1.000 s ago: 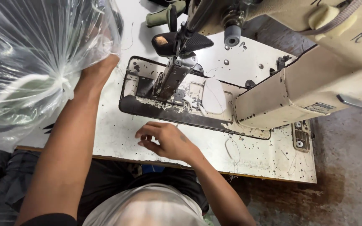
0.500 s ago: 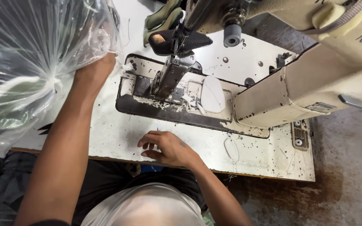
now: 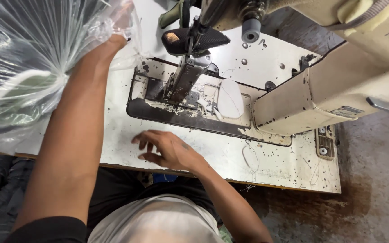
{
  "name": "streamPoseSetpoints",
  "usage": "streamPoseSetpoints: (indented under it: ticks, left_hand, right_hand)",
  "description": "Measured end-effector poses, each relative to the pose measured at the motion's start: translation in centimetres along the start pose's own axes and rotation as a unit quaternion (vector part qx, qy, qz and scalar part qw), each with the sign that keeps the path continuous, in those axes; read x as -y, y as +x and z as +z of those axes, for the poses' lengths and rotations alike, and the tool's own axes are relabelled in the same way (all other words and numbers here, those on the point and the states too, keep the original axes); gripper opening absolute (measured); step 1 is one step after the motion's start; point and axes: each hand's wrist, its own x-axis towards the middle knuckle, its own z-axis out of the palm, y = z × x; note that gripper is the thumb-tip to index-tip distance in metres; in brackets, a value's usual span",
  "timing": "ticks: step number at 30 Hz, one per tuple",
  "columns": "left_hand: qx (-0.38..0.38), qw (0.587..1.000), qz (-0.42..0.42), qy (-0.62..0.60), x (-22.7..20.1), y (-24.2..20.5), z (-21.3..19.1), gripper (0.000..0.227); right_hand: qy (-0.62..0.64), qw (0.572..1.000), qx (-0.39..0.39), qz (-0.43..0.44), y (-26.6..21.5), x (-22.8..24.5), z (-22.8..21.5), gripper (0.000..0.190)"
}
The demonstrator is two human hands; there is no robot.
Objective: The person operates a sewing machine to stitch a black and green glove. They guide the glove under the needle, adjust its position, and sew along the edges. The person also handles a plastic bag containing other gloves and uses scissors to trim threads.
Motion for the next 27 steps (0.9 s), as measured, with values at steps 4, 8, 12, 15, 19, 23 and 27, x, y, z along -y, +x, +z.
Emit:
streamPoseSetpoints:
  ticks: [4,8,12,15,19,23,27]
  left_hand:
    - [-0.037,0.990,0.066,0.121,2.9,1.3,1.3,0.032]
    - [-0.066,0.962,0.133,0.229,1.8,0.1,1.3,0.029]
    - [-0.026,0.964,0.120,0.237,0.2,-3.3,1.0,0.028]
    - [-0.028,0.949,0.124,0.288,-6.1,-10.0,-1.3,0.021]
    - [-0.067,0.910,0.231,0.338,-13.6,-19.2,-5.9,0.016]
    - [-0.113,0.909,0.305,0.262,-10.3,-22.9,-3.5,0.027]
    - [-0.073,0.922,0.360,0.124,-9.6,-26.2,3.2,0.034]
  right_hand:
    - [-0.026,0.997,-0.056,-0.041,2.9,-0.4,-0.8,0.058]
    - [-0.215,0.974,-0.064,0.019,9.1,-3.1,-1.7,0.081]
    - [-0.318,0.932,-0.152,0.081,13.6,-8.9,-2.0,0.088]
    - [-0.395,0.874,-0.280,-0.050,13.8,-14.0,-0.6,0.059]
    - [-0.303,0.871,-0.357,-0.149,12.0,-16.1,0.2,0.047]
    - [0.146,0.971,-0.187,0.019,6.1,-6.7,-2.4,0.073]
    - [0.640,0.728,-0.213,0.121,-0.5,-7.4,-2.1,0.071]
